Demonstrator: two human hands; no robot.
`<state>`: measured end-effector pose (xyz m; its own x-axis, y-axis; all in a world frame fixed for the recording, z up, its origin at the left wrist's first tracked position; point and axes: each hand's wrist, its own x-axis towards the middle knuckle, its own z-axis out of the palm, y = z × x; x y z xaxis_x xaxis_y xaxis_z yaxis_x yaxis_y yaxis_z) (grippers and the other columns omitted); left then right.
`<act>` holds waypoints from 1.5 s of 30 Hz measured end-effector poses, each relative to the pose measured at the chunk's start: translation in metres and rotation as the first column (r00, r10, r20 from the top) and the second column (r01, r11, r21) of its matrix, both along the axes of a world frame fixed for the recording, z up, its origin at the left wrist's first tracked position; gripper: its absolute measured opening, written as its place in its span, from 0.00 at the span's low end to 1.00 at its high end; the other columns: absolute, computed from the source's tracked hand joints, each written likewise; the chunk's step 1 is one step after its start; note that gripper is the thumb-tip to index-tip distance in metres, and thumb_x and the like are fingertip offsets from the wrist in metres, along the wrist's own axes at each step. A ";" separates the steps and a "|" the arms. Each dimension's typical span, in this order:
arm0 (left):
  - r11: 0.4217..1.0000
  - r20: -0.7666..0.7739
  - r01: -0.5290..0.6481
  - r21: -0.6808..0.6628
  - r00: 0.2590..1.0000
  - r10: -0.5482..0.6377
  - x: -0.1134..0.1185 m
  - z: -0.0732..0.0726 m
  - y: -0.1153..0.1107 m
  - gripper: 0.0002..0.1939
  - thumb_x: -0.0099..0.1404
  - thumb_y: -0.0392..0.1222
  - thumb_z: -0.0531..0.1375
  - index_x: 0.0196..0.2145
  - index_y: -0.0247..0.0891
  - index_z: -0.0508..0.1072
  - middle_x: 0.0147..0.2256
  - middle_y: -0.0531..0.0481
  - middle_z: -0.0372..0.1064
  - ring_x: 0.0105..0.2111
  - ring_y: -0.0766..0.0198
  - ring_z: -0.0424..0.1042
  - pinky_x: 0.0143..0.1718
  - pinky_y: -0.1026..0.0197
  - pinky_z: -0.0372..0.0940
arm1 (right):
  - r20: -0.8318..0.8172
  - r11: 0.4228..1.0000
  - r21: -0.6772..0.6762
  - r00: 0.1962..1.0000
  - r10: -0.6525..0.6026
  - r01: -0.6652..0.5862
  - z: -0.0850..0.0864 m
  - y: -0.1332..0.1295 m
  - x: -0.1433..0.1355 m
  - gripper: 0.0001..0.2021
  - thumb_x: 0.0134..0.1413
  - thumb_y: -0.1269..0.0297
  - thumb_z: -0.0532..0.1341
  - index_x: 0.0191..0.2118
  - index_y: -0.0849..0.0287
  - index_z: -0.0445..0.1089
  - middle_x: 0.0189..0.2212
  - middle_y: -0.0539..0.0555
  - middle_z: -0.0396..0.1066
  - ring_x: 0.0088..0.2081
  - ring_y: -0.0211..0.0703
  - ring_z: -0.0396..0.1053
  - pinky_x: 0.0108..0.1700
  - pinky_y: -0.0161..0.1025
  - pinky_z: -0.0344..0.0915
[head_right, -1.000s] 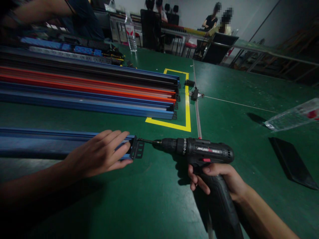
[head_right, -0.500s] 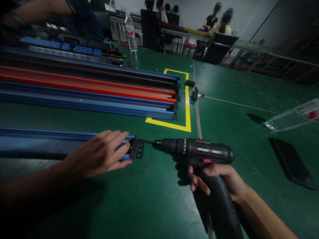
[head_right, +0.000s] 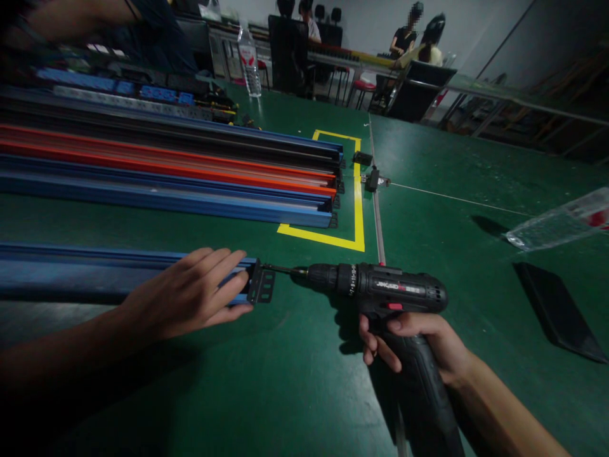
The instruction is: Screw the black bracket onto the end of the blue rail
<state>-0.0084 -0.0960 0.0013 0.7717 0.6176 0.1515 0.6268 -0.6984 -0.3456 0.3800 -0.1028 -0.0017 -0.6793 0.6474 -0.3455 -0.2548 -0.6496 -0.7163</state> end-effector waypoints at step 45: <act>0.997 0.081 0.018 0.072 0.996 -0.024 -0.003 -0.009 0.000 0.20 0.73 0.55 0.55 0.47 0.36 0.74 0.54 0.32 0.68 0.52 0.45 0.69 0.52 0.44 0.69 | 0.022 1.000 0.007 1.000 -0.004 0.004 0.000 0.000 0.002 0.19 0.51 0.64 0.62 0.45 0.72 0.79 0.29 0.60 0.78 0.21 0.36 0.71 0.42 0.43 0.75</act>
